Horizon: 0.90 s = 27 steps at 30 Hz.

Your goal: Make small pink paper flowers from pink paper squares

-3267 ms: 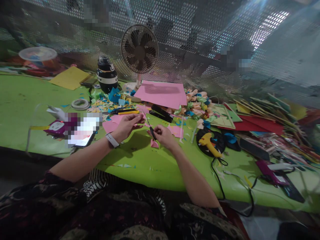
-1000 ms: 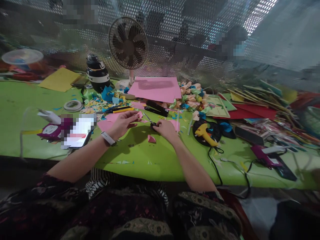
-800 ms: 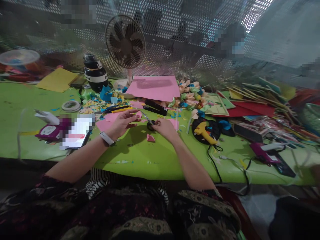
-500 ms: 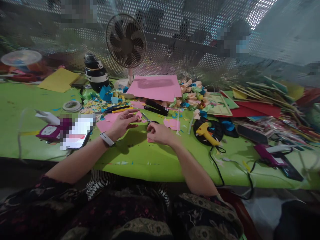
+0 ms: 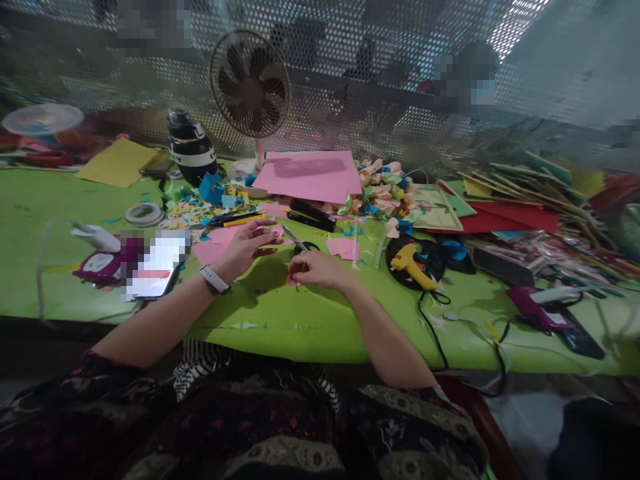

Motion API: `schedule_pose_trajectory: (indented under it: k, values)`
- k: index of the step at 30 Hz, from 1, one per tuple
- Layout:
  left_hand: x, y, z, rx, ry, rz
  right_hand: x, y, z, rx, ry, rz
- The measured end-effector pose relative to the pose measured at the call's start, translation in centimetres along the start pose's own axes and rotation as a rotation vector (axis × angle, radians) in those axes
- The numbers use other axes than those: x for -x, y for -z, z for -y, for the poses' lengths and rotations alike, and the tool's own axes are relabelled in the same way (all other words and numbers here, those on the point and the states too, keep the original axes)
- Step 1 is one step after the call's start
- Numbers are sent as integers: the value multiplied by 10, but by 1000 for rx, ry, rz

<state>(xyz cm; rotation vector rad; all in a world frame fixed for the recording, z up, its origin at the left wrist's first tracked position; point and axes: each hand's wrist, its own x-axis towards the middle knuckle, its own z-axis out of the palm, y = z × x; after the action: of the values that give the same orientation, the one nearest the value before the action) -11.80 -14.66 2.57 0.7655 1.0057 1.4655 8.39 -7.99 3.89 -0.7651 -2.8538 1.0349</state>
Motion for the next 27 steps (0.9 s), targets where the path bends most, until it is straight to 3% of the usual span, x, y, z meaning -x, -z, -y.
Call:
schedule_pose_trajectory:
  k: [10,18,27]
  values:
    - [-3,2,2,9,-19,-22,-1,0,-3,81,-30,-75]
    - [-4,3,4,-1,-25,2,-2,1,-1,85,-22,-47]
    - [-4,0,3,62,-17,1,-6,-5,-14,-208,-90,-238]
